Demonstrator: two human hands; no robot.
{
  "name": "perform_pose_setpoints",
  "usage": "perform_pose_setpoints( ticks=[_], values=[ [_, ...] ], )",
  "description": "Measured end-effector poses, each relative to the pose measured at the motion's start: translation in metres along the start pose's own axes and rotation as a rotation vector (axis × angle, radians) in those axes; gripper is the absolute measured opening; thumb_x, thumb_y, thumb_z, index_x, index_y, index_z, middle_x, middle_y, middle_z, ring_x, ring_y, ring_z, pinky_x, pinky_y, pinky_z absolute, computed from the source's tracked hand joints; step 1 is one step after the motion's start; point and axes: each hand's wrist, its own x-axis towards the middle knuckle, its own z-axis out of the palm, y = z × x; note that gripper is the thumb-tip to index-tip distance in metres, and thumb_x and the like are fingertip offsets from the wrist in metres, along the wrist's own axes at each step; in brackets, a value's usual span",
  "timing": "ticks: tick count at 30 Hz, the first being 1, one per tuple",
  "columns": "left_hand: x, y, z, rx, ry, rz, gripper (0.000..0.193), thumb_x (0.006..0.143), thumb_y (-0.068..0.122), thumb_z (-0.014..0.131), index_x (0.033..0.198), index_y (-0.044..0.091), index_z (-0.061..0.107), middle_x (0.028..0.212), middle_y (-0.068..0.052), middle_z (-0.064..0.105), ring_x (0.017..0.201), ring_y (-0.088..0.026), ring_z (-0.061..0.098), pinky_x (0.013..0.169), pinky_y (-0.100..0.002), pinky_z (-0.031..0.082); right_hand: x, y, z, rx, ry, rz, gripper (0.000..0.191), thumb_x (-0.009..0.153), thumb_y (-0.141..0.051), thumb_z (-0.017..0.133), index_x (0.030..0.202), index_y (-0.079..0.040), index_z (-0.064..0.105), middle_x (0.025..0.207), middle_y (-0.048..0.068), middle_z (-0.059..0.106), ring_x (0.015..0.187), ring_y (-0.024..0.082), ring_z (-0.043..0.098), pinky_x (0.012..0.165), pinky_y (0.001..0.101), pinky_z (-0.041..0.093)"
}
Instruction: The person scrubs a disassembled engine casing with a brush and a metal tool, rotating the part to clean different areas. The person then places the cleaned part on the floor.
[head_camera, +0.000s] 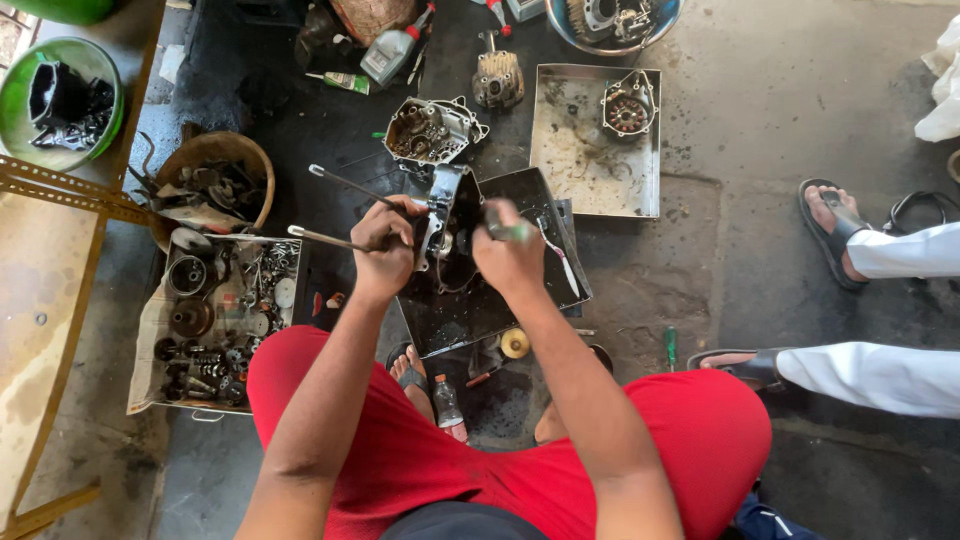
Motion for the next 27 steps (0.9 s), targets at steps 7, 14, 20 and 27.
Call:
perform_pose_setpoints(
  ticks=[7, 14, 20, 27],
  values=[
    [0.005, -0.006, 0.001, -0.024, 0.042, -0.044, 0.028, 0.066, -0.026, 0.039, 0.073, 0.0, 0.048, 0.107, -0.016, 0.065, 0.105, -0.027, 0.071, 0.094, -0.032, 0.055, 0.015, -0.001, 0.001, 0.148, -0.284, 0.425, 0.024, 0.088, -0.009, 0.064, 0.112, -0.007, 0.067, 0.079, 0.017, 0.074, 0.065, 0.031, 0.076, 0.044, 0.0315, 0.058],
    [0.012, -0.014, -0.005, -0.085, 0.054, -0.085, 0.028, 0.067, -0.026, 0.04, 0.073, 0.0, 0.049, 0.106, -0.015, 0.064, 0.106, -0.026, 0.069, 0.097, -0.033, 0.055, 0.023, -0.009, -0.003, 0.058, -0.044, -0.044, 0.034, 0.08, -0.011, 0.075, 0.113, -0.009, 0.072, 0.087, 0.022, 0.077, 0.079, 0.036, 0.076, 0.067, 0.0412, 0.061],
    [0.015, -0.024, -0.017, -0.1, 0.009, -0.07, 0.029, 0.072, -0.027, 0.041, 0.073, 0.001, 0.048, 0.105, -0.014, 0.063, 0.106, -0.026, 0.071, 0.096, -0.035, 0.056, 0.043, -0.009, -0.012, -0.085, -0.369, 0.027, 0.029, 0.08, -0.007, 0.071, 0.108, -0.011, 0.072, 0.087, 0.02, 0.077, 0.078, 0.035, 0.076, 0.07, 0.0412, 0.062],
    [0.016, -0.036, -0.024, -0.111, -0.019, -0.052, 0.03, 0.075, -0.027, 0.04, 0.072, 0.001, 0.048, 0.106, -0.014, 0.06, 0.109, -0.027, 0.071, 0.099, -0.037, 0.056, 0.036, -0.02, -0.005, -0.08, -0.211, -0.181, 0.032, 0.085, 0.002, 0.065, 0.117, -0.002, 0.068, 0.084, 0.021, 0.074, 0.071, 0.032, 0.076, 0.056, 0.0384, 0.062]
  ],
)
